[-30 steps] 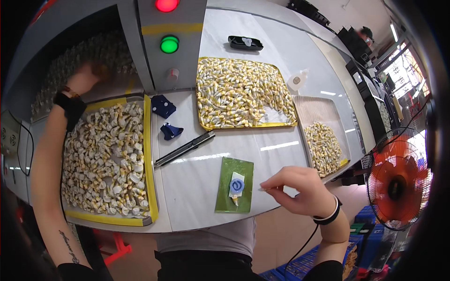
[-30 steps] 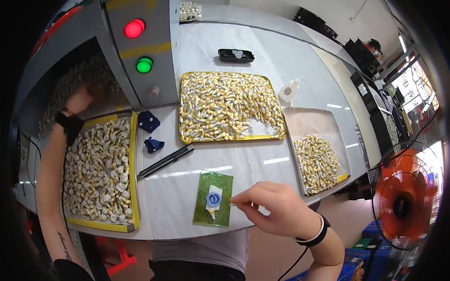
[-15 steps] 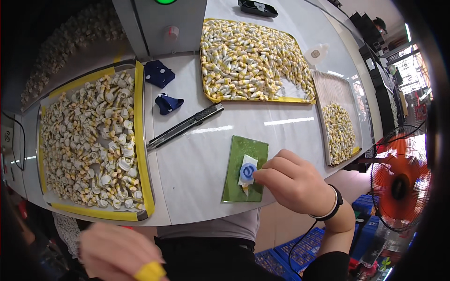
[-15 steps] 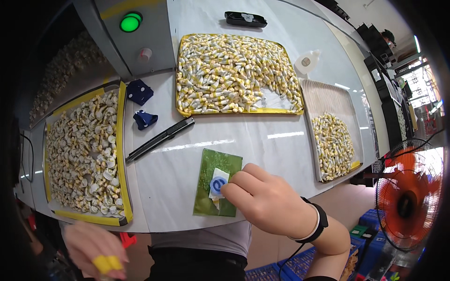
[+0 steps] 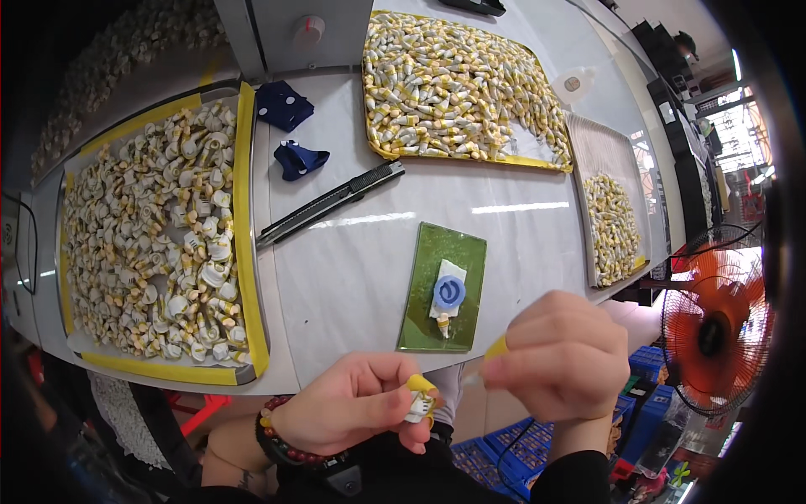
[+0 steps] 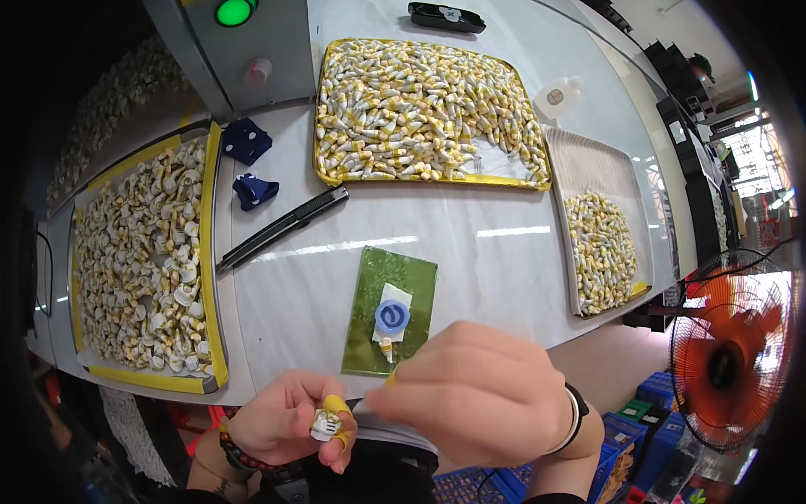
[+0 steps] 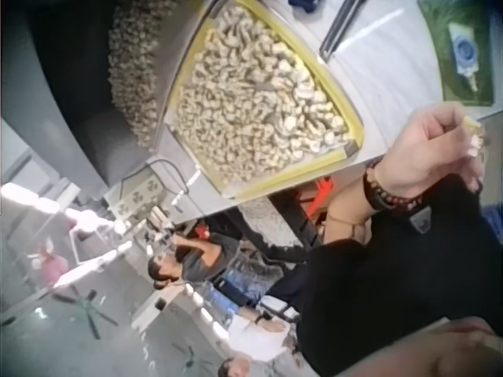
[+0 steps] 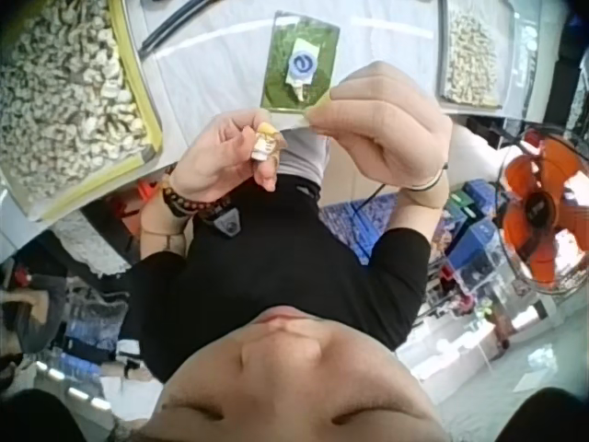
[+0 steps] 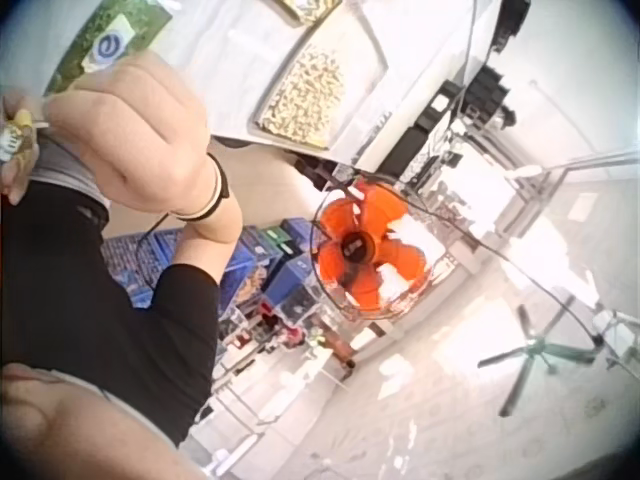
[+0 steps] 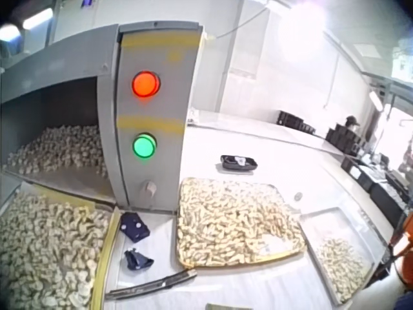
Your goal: The person repeatedly picks small white and yellow components from a tray, applies glue from a tube to a small white base, and attaches the yellow component to form a decorative item. They place the finished items into a yellow tray on the left. The process is repetitive and performed one at a time.
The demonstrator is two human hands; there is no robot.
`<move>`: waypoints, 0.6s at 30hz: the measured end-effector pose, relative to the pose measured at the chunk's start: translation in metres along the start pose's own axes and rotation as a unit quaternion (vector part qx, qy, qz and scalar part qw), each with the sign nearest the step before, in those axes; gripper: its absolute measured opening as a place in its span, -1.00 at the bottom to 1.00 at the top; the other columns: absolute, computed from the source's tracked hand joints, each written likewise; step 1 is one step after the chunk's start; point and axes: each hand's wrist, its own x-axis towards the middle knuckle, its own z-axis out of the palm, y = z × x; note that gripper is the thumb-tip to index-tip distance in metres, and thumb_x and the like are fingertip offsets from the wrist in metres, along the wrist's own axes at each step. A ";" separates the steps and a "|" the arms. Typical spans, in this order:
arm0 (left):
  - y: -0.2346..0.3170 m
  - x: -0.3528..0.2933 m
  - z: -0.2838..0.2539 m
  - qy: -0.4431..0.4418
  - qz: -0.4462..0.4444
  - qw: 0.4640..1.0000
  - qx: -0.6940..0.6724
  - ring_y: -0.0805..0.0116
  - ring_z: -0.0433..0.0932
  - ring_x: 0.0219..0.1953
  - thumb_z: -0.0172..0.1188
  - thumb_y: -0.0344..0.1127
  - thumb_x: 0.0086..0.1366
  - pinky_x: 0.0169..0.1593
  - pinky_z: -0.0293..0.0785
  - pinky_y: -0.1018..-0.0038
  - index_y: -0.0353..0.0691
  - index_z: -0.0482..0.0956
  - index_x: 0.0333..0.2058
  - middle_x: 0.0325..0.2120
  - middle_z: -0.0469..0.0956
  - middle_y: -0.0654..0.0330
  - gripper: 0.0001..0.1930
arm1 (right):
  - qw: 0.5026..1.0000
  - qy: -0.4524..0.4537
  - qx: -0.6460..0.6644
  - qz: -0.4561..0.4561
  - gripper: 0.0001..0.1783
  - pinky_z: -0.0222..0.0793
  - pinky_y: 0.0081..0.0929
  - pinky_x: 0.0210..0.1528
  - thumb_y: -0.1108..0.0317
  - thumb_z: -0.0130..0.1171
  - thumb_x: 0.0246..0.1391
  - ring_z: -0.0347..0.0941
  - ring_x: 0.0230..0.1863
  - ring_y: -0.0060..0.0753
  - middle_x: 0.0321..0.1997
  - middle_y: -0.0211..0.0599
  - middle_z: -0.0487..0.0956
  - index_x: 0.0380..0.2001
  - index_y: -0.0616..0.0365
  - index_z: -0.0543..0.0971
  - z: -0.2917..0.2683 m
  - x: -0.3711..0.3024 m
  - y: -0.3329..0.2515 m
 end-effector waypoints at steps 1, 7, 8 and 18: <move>-0.001 0.001 -0.003 -0.027 -0.003 0.999 -0.027 0.45 0.56 -0.34 0.08 -0.23 0.29 -0.16 0.50 0.48 -0.33 0.38 -0.19 -0.39 0.54 0.15 -0.73 | 0.999 0.033 0.025 0.004 -0.84 0.33 -0.58 -0.60 0.58 0.26 -0.38 0.43 -0.62 -0.45 -0.60 -0.42 0.52 -0.61 0.09 0.59 0.004 0.000 -0.003; -0.003 0.003 -0.004 -0.042 -0.023 0.998 -0.041 0.45 0.56 -0.36 0.06 -0.22 0.30 -0.20 0.51 0.50 -0.29 0.37 -0.27 -0.40 0.54 0.15 -0.77 | 0.992 -0.026 0.040 -0.118 -0.74 0.39 -0.60 -0.50 0.50 0.22 -0.33 0.42 -0.52 -0.42 -0.48 -0.25 0.49 -0.43 0.35 0.58 0.007 0.003 0.010; -0.003 0.003 -0.003 -0.040 -0.026 0.998 -0.047 0.45 0.56 -0.36 0.07 -0.22 0.30 -0.20 0.51 0.50 -0.29 0.37 -0.27 -0.41 0.54 0.15 -0.77 | 0.991 -0.028 0.039 -0.123 -0.74 0.39 -0.61 -0.50 0.50 0.22 -0.34 0.42 -0.52 -0.42 -0.48 -0.25 0.49 -0.43 0.35 0.57 0.007 0.003 0.011; -0.003 0.004 -0.001 -0.029 -0.044 0.995 -0.080 0.46 0.58 -0.39 0.10 -0.26 0.28 -0.21 0.52 0.53 -0.27 0.38 -0.30 -0.43 0.55 0.19 -0.81 | 0.998 -0.007 -0.013 -0.060 -0.84 0.36 -0.66 -0.58 0.49 0.25 -0.36 0.43 -0.58 -0.51 -0.57 -0.45 0.53 -0.55 0.09 0.63 0.011 0.001 -0.003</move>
